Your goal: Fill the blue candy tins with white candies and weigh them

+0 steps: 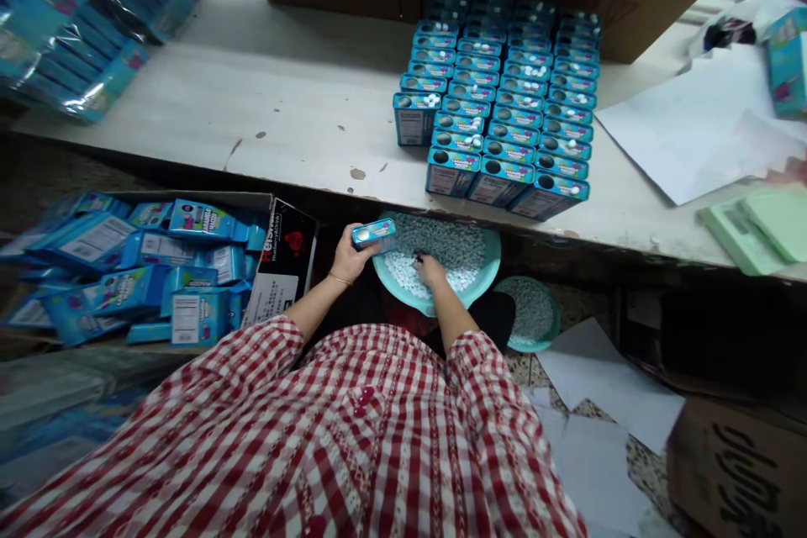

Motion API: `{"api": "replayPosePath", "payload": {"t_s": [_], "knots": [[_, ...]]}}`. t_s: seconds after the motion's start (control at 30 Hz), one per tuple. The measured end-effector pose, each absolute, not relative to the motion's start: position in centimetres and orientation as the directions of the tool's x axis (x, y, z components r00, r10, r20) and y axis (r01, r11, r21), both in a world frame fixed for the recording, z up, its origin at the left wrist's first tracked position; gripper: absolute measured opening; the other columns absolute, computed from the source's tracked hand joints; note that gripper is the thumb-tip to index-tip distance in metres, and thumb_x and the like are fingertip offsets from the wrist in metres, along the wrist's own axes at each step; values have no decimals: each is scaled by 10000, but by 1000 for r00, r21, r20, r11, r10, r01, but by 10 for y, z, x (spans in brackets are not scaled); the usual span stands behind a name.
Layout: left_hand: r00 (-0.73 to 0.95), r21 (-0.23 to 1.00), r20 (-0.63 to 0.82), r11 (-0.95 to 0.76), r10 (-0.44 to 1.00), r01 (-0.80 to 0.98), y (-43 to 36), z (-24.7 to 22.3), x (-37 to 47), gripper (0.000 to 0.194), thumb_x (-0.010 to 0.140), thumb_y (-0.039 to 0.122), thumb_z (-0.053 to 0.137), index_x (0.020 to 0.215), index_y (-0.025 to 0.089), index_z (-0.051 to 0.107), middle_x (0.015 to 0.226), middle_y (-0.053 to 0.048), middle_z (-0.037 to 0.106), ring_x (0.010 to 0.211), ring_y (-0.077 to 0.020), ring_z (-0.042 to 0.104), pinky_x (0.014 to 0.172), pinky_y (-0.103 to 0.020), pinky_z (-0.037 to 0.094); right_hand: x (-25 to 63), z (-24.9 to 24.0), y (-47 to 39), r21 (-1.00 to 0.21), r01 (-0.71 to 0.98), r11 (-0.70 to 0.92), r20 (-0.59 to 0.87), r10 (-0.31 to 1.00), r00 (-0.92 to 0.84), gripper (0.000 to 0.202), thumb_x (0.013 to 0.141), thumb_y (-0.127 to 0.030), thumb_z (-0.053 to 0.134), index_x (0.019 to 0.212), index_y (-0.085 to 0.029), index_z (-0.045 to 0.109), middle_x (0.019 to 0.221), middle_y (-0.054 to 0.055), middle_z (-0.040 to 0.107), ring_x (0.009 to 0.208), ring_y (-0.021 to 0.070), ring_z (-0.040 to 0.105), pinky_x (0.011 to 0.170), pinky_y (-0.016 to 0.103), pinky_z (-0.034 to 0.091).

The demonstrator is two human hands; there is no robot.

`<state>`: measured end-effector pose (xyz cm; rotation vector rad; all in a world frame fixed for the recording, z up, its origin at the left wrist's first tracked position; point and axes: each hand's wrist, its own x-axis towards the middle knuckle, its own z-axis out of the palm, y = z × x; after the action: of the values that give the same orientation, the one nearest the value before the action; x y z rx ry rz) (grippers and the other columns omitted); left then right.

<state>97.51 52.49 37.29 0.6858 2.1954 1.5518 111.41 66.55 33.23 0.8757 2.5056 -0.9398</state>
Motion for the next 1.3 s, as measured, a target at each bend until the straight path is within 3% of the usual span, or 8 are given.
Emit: {"api": "replayPosePath", "payload": {"t_s": [0.2, 0.4, 0.5, 0.7, 0.9, 1.03, 1.17, 1.3], "knots": [[-849, 933, 21, 295, 528, 206, 519, 382, 965, 451, 600, 294, 715, 970, 197, 475, 854, 13, 567, 791, -144, 555, 772, -273, 443, 1138, 348, 697, -642, 596, 483, -426, 421, -801, 339, 813, -221, 496, 1116, -105, 593, 998, 62, 674, 900, 177, 605, 802, 256, 455], [-772, 891, 40, 327, 634, 315, 539, 379, 979, 384, 632, 229, 679, 972, 189, 506, 862, -4, 576, 800, -164, 554, 769, -292, 441, 1167, 422, 724, -736, 458, 498, -275, 399, -875, 344, 799, -273, 517, 1096, -129, 616, 978, 54, 677, 894, 193, 601, 805, 281, 449], [-702, 858, 48, 331, 711, 393, 552, 378, 991, 364, 639, 162, 645, 982, 192, 526, 927, -33, 586, 876, -198, 557, 812, -326, 437, 1162, 464, 722, -629, 461, 626, -293, 359, -886, 319, 810, -285, 527, 1091, -180, 634, 1007, 39, 682, 928, 200, 605, 828, 281, 438], [-618, 789, 76, 332, 783, 516, 563, 378, 1007, 364, 658, 147, 631, 1006, 204, 543, 1022, -67, 583, 988, -247, 539, 894, -391, 404, 1130, 515, 694, -94, 526, 845, -455, 434, -778, 332, 821, -358, 526, 1124, -253, 615, 1037, 85, 669, 983, 267, 603, 822, 357, 446], [-609, 780, 73, 335, 790, 528, 562, 375, 1005, 352, 664, 154, 636, 1000, 192, 538, 1022, -74, 585, 982, -245, 541, 889, -377, 406, 1121, 533, 676, 26, 450, 893, -460, 411, -787, 288, 863, -315, 454, 1068, -192, 616, 1028, 142, 651, 937, 276, 619, 803, 385, 454], [-656, 826, 93, 311, 749, 471, 551, 373, 996, 346, 658, 164, 645, 980, 191, 525, 1002, -54, 586, 946, -216, 549, 862, -339, 422, 1148, 514, 700, 18, 501, 865, -405, 464, -787, 324, 876, -361, 431, 1150, -247, 559, 1132, 105, 621, 968, 264, 610, 797, 379, 461], [-724, 879, 84, 291, 684, 377, 534, 372, 984, 361, 660, 224, 668, 983, 196, 510, 953, -26, 586, 885, -183, 557, 827, -310, 431, 1169, 446, 726, 46, 679, 733, -519, 598, -611, 329, 867, -274, 451, 1163, -182, 565, 1102, 173, 627, 971, 268, 615, 807, 384, 458], [-784, 903, 52, 306, 619, 301, 522, 375, 979, 375, 655, 274, 687, 972, 201, 502, 900, -2, 584, 822, -156, 559, 789, -281, 434, 1146, 370, 709, -83, 669, 739, -536, 533, -655, 324, 856, -217, 459, 1132, -131, 606, 987, 179, 671, 917, 249, 635, 784, 345, 467]]}}
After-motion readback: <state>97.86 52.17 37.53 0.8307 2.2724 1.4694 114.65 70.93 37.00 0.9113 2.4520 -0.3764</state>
